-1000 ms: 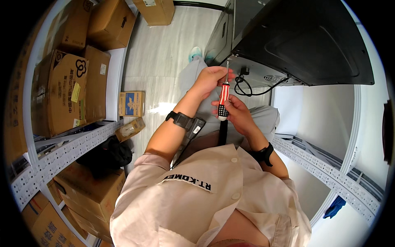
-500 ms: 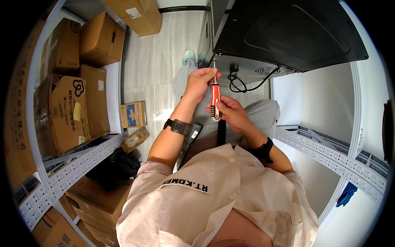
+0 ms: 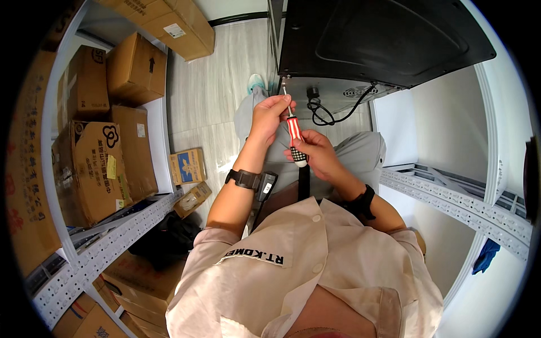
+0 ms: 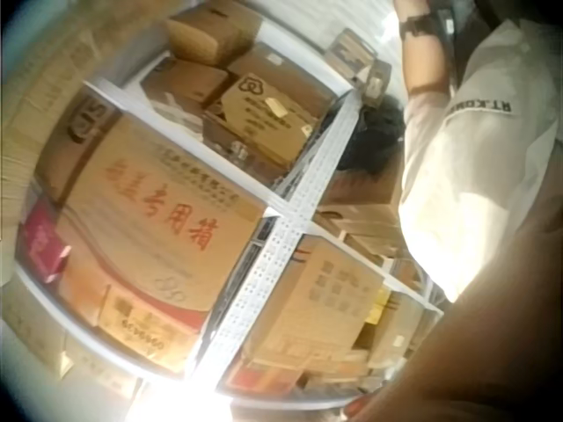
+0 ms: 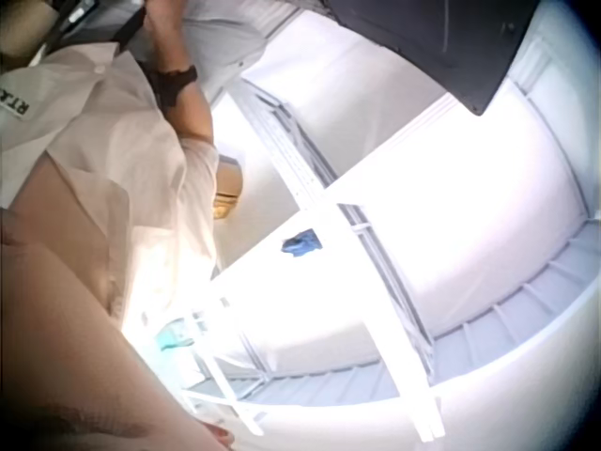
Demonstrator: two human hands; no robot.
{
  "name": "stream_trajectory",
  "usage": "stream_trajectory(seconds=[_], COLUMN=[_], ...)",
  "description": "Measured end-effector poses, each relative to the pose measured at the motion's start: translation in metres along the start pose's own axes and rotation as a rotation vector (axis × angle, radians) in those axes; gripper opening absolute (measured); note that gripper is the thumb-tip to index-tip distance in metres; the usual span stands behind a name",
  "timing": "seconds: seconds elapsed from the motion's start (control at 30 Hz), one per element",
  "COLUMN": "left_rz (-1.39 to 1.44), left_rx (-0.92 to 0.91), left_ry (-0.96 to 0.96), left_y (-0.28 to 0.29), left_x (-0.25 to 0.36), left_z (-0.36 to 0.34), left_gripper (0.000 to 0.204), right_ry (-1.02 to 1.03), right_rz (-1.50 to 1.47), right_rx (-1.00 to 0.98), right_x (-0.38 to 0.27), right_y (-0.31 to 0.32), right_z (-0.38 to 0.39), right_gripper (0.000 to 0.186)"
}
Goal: The person unscrews and removes screws from the back of a computer case using a screwdriver while sitting on the floor.
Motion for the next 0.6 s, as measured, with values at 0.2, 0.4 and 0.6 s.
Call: stream_trajectory(seconds=[0.2, 0.4, 0.6], left_rz=[-0.027, -0.133, -0.14], left_rx=[-0.087, -0.196, -0.038], left_ry=[0.075, 0.11, -0.026], left_y=[-0.012, -0.014, -0.005], left_x=[-0.001, 0.0, 0.019], left_z=[0.005, 0.013, 0.009], left_gripper=[0.026, 0.029, 0.019], right_ry=[-0.07, -0.063, 0.094], right_rz=[-0.101, 0.239, 0.578], right_rx=[-0.1, -0.078, -0.04], right_x=[-0.004, -0.002, 0.001], right_y=[-0.004, -0.001, -0.006], right_z=[0.005, 0.004, -0.002], right_gripper=[0.026, 0.037, 0.049])
Point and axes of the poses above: each hand's wrist, its own z-axis away from the middle knuckle, its own y-axis out of the back of the hand, x = y × z, the point moved 9 cm from there along -z, towards the middle knuckle, and after that the axes turned 7 degrees about z, right-handed, at the moved point
